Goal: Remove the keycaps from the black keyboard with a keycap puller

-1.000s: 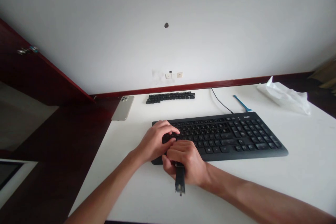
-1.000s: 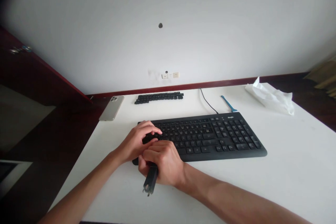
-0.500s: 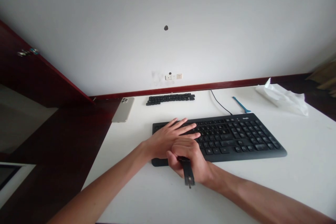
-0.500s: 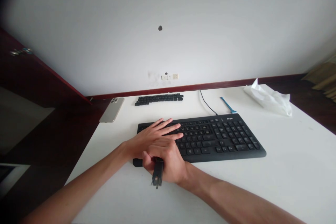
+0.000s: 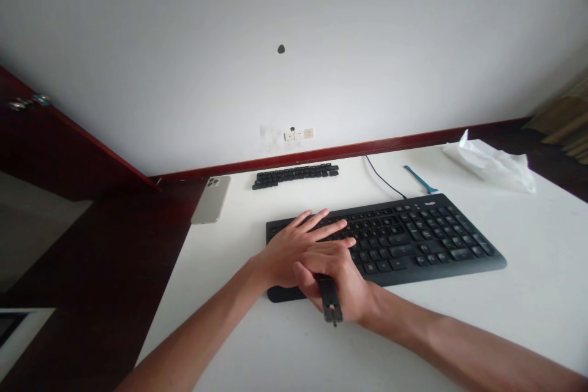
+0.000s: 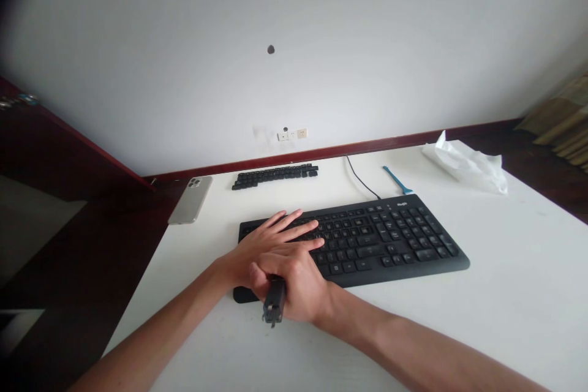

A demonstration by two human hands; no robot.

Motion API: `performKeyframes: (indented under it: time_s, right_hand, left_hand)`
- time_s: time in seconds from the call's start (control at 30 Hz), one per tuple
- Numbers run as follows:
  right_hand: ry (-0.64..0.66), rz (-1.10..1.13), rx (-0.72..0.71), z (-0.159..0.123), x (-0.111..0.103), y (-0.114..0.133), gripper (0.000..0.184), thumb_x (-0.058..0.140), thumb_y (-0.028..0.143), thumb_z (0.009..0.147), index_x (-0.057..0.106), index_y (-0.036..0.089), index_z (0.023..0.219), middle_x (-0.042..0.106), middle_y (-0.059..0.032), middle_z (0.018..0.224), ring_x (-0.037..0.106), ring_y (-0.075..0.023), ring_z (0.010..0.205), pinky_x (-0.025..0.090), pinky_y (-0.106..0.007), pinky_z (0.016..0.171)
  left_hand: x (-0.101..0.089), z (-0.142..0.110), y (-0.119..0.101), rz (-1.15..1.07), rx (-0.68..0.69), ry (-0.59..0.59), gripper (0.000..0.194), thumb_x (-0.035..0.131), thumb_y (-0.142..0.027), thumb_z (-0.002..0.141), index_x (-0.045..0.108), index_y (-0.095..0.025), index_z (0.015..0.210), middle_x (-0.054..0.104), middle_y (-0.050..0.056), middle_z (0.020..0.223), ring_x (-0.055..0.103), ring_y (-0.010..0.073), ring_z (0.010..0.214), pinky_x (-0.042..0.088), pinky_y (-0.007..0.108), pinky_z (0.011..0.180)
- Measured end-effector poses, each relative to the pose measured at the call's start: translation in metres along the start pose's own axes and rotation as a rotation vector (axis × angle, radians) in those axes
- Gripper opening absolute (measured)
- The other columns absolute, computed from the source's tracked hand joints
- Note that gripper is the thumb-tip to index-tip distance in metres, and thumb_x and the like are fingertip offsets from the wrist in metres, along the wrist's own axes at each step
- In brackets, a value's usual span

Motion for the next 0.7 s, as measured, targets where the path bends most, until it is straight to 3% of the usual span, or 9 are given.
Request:
performKeyframes:
  time_s: [0.33,0.53,0.7]
  right_hand:
    - [0.005,-0.002,0.013,-0.0022,-0.0019,-0.0015,0.034,0.057,0.008,0.091,0.04,0.021,0.065,0.048,0.0044,0.056,0.041,-0.0101,0.053,0.037,-0.025,0.058]
    - [0.036,-0.016,0.011,-0.0021,-0.0025,0.0023,0.032,0.055,0.005,0.091,0.043,0.021,0.066,0.052,0.003,0.059,0.047,-0.0103,0.055,0.038,-0.026,0.059]
    - [0.015,-0.035,-0.012,-0.0002,-0.0037,0.001,0.035,0.055,0.006,0.093,0.041,0.021,0.065,0.047,0.0048,0.055,0.042,-0.0095,0.052,0.036,-0.025,0.056]
  left_hand:
    - [-0.002,-0.0006,-0.0004,0.007,0.0,0.016,0.068,0.055,-0.045,0.101,0.032,-0.036,0.165,0.019,-0.003,0.175,0.009,0.034,0.163,0.013,0.056,0.131]
    - [-0.0005,-0.0007,-0.001,0.081,-0.008,0.022,0.065,0.05,-0.043,0.104,0.029,-0.038,0.165,0.017,-0.005,0.176,0.007,0.0314,0.164,0.015,0.054,0.131]
    - [-0.0003,-0.0015,-0.002,0.119,-0.015,0.015,0.06,0.044,-0.043,0.107,0.031,-0.036,0.165,0.018,-0.006,0.175,0.006,0.0299,0.164,0.016,0.052,0.131]
Point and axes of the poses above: each hand's wrist, its own z-axis towards the middle knuckle, its own x-axis out of the palm, y = z × x, the point moved 2 cm from there along z, towards the middle knuckle
